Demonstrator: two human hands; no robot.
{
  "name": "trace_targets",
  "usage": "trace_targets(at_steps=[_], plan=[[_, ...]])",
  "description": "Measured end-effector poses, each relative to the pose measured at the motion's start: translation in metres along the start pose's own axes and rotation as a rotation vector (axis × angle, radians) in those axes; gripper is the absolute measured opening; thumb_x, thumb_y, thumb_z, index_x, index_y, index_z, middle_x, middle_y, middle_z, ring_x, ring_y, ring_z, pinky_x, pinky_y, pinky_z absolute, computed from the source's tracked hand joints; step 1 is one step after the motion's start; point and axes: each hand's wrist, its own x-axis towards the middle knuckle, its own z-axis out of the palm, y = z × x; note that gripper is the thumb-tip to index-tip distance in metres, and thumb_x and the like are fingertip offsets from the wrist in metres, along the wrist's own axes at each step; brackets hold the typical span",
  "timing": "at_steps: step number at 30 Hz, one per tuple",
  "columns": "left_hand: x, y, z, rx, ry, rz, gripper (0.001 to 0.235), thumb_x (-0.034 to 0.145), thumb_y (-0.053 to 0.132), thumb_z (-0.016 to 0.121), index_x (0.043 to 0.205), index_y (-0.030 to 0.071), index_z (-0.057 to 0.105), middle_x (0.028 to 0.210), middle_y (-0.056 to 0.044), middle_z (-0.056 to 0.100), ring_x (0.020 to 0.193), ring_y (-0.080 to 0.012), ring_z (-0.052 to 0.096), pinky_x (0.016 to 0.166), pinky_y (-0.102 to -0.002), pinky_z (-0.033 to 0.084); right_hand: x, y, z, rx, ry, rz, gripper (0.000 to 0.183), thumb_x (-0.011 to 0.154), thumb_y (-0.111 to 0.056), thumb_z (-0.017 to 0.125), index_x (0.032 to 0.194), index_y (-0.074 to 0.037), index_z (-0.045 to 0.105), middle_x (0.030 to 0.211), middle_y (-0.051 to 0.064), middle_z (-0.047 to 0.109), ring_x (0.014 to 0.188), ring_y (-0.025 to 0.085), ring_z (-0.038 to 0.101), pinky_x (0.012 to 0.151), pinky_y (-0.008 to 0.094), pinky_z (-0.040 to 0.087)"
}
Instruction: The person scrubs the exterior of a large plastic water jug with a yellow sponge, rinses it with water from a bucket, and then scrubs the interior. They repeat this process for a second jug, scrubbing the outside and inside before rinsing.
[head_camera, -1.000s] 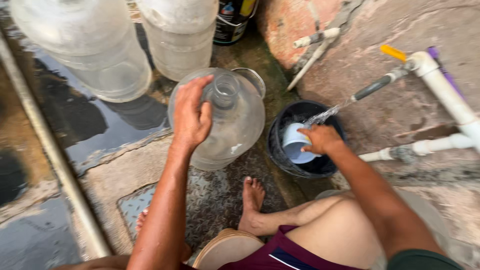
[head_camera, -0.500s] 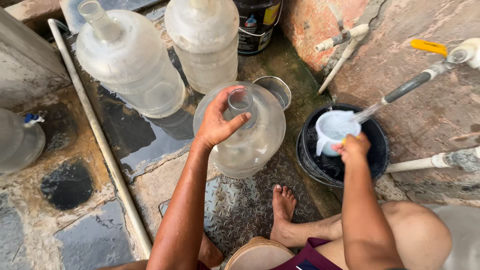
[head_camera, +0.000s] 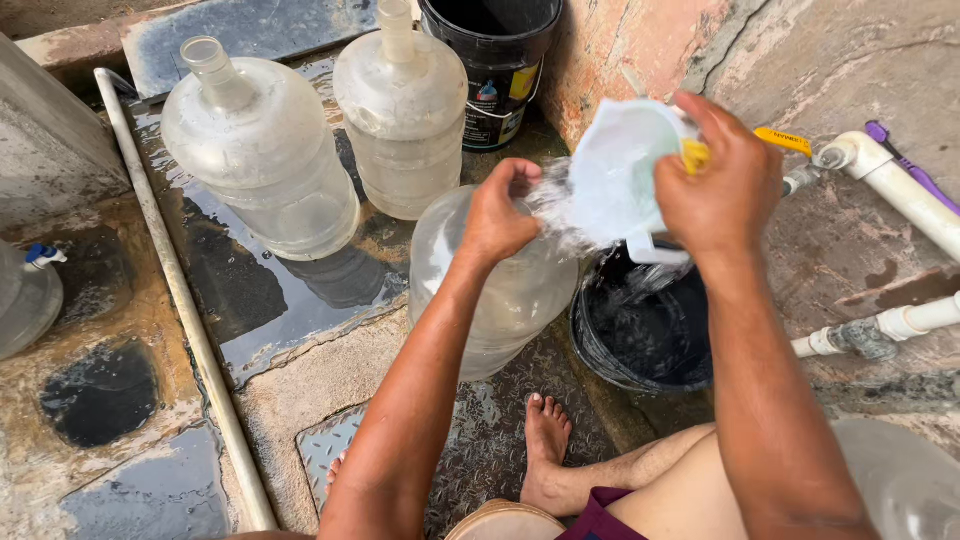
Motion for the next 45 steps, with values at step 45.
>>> trace_targets(at_steps=[45], plan=[[-0.094, -0.013, -0.147, 0.1, 0.325, -0.157, 0.031, 0.091, -0.002, 0.076, 0.114, 0.001, 0.056, 0.11, -0.008, 0.067, 0.103, -0.0138, 0.066, 0.098, -0.029, 0.056, -0.208, 0.011, 0.156, 0.441, -0.71, 0.651, 0.017, 0.094, -0.02, 0.07, 0.097, -0.004, 0.074, 0.094, 0.018, 0.074, 0.09, 0.036, 0.071, 0.078, 0.043, 0.055]])
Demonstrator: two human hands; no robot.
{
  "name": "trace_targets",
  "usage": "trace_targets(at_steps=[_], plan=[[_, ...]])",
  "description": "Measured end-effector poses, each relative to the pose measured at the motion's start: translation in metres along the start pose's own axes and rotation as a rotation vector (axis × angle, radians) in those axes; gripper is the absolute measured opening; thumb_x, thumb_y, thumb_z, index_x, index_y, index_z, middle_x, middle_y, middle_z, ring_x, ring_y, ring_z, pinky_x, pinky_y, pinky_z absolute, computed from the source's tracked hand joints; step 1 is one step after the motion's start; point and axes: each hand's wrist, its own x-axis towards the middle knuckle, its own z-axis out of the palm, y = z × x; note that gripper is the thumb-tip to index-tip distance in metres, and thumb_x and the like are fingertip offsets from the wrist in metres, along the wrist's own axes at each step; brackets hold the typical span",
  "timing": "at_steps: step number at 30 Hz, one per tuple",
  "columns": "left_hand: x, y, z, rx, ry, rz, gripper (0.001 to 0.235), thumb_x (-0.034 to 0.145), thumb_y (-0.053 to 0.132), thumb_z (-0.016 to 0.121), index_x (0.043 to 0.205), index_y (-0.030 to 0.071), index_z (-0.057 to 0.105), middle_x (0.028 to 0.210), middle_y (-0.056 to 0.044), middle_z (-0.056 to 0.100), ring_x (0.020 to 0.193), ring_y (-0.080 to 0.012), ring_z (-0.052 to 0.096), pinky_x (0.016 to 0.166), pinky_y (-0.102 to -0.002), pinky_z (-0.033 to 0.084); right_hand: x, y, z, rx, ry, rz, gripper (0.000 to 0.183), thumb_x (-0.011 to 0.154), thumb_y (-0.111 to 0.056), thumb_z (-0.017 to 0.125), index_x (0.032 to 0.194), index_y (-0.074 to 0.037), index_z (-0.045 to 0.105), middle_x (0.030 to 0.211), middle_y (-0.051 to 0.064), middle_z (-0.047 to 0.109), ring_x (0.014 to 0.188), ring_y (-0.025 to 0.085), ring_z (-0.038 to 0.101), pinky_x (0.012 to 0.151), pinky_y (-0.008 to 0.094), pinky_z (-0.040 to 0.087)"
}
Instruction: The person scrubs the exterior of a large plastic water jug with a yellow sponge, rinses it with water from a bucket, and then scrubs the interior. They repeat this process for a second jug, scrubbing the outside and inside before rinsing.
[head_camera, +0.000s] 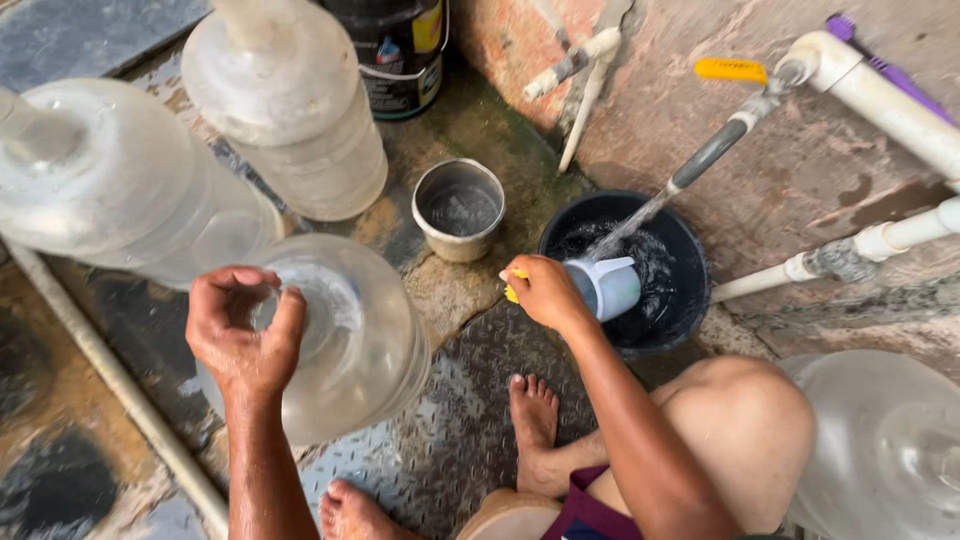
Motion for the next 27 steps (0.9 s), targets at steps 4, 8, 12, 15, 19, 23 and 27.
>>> trace_targets(at_steps=[4, 8, 12, 15, 19, 23, 27], plan=[[-0.006, -0.002, 0.006, -0.06, 0.014, 0.053, 0.033, 0.092, -0.002, 0.076, 0.116, 0.0, 0.054, 0.112, -0.009, 0.066, 0.107, -0.0156, 0.068, 0.101, -0.031, 0.057, -0.015, -0.026, -0.084, 0.101, 0.586, -0.136, 0.01, 0.094, -0.006, 0.064, 0.103, -0.006, 0.069, 0.093, 0.012, 0.074, 0.083, 0.028, 0.076, 0.074, 0.037, 0.058], [-0.016, -0.004, 0.003, -0.051, 0.002, 0.063, 0.032, 0.093, -0.002, 0.077, 0.114, -0.001, 0.052, 0.111, -0.01, 0.065, 0.105, -0.0153, 0.068, 0.103, -0.031, 0.057, 0.032, -0.035, -0.186, -0.071, 0.783, -0.261, 0.011, 0.112, -0.006, 0.057, 0.109, -0.002, 0.067, 0.09, 0.009, 0.071, 0.076, 0.016, 0.069, 0.063, 0.032, 0.051], [-0.016, -0.003, 0.004, -0.047, 0.003, 0.083, 0.031, 0.093, -0.002, 0.077, 0.113, -0.001, 0.053, 0.11, -0.01, 0.066, 0.106, -0.0154, 0.068, 0.1, -0.029, 0.056, 0.079, -0.046, -0.235, 0.15, 0.655, -0.117, 0.018, 0.114, -0.016, 0.062, 0.103, -0.002, 0.063, 0.088, 0.008, 0.067, 0.068, 0.015, 0.066, 0.058, 0.032, 0.052], [-0.015, -0.007, 0.007, -0.052, 0.017, 0.108, 0.033, 0.091, -0.003, 0.076, 0.117, 0.0, 0.055, 0.108, -0.01, 0.067, 0.102, -0.0148, 0.067, 0.096, -0.028, 0.056, 0.083, -0.039, -0.226, -0.299, 0.764, -0.568, 0.011, 0.112, -0.003, 0.057, 0.106, 0.004, 0.064, 0.101, 0.018, 0.069, 0.093, 0.028, 0.067, 0.081, 0.043, 0.052], [-0.016, -0.004, 0.012, -0.007, 0.065, 0.119, 0.036, 0.087, 0.0, 0.08, 0.112, 0.002, 0.055, 0.11, -0.009, 0.067, 0.103, -0.0156, 0.068, 0.096, -0.03, 0.057, 0.052, -0.007, -0.102, 0.178, 0.455, -0.163, 0.014, 0.1, -0.01, 0.066, 0.11, -0.002, 0.06, 0.098, 0.014, 0.066, 0.085, 0.025, 0.066, 0.072, 0.039, 0.054], [-0.017, 0.003, 0.019, -0.007, 0.134, 0.061, 0.039, 0.085, 0.003, 0.082, 0.112, 0.004, 0.054, 0.104, -0.006, 0.07, 0.094, -0.0118, 0.068, 0.087, -0.027, 0.057, -0.016, 0.033, 0.055, -0.232, 0.107, 0.166, 0.033, 0.087, -0.019, 0.078, 0.116, -0.006, 0.07, 0.115, 0.025, 0.065, 0.106, 0.043, 0.064, 0.088, 0.049, 0.053], [-0.014, 0.048, 0.038, 0.0, 0.043, 0.266, 0.026, 0.084, -0.003, 0.077, 0.102, 0.004, 0.061, 0.103, -0.01, 0.069, 0.099, -0.0161, 0.07, 0.093, -0.031, 0.06, -0.05, 0.051, 0.156, 0.325, 0.102, 0.084, 0.05, 0.083, -0.017, 0.071, 0.129, -0.002, 0.057, 0.128, 0.017, 0.059, 0.115, 0.034, 0.061, 0.086, 0.045, 0.053]])
